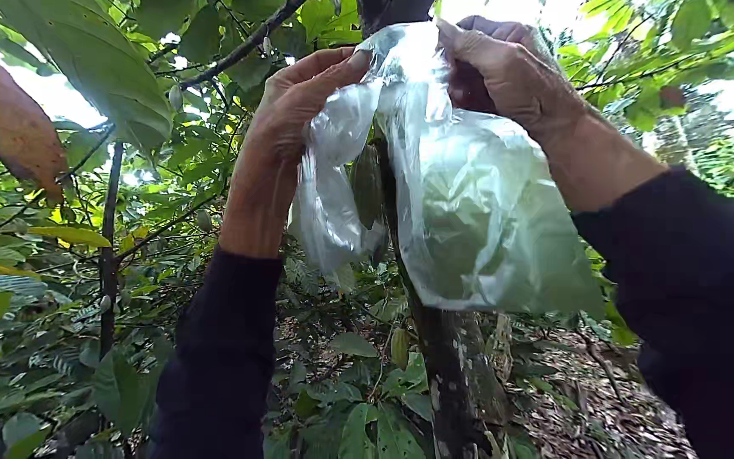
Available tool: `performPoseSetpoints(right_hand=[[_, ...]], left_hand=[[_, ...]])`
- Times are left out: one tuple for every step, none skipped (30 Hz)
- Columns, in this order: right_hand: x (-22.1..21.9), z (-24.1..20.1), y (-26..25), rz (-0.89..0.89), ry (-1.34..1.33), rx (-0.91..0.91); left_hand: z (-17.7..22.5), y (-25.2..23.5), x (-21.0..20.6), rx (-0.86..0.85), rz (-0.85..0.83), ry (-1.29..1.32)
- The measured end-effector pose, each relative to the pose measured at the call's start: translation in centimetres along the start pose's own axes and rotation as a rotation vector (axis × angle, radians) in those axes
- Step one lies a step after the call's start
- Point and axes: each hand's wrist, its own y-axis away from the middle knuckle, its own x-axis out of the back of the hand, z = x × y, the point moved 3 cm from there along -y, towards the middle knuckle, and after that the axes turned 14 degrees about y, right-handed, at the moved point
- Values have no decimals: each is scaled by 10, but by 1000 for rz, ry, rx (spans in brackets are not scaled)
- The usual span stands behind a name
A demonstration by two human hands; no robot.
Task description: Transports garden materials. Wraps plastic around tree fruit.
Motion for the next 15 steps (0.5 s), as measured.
performPoseSetpoints(right_hand=[[1,2,-3,14,8,-23],[2,5,-7,23,9,-42],[3,9,-10,34,-7,-54],[3,12,-12,34,-27,-58],[3,14,-13,33,-47,-60],[3,14,-13,35,-71,-62],[3,12,-12,40,-87,-70],[4,9,-11,51,-102,-65],[4,7,-12,63,-130,-48],[3,5,-13,71,-152,-29],[1,4,-14,73,-180,-15],[-1,1,-15,66,-206,-5],[-3,-1,-16,50,-225,2],[-6,-2,-17,42,-230,-2],[-8,-4,-18,34,-221,-8]], left_hand=[[-2,-5,0,17,22,-23],[-4,-9,1,29,39,-58],[-6,-12,3,39,50,-92],[-8,-14,3,47,50,-129],[-11,-16,4,47,46,-151],[-14,-18,4,38,32,-168],[-17,-19,4,25,13,-187],[-20,-21,3,16,7,-210],[-23,-21,1,16,8,-222],[-25,-21,-1,18,9,-226],[-27,-20,-2,10,13,-228],[-28,-20,-3,-9,18,-236],[-28,-22,-4,-32,27,-249],[-28,-23,-5,-59,42,-273],[-28,-25,-4,-96,65,-303]])
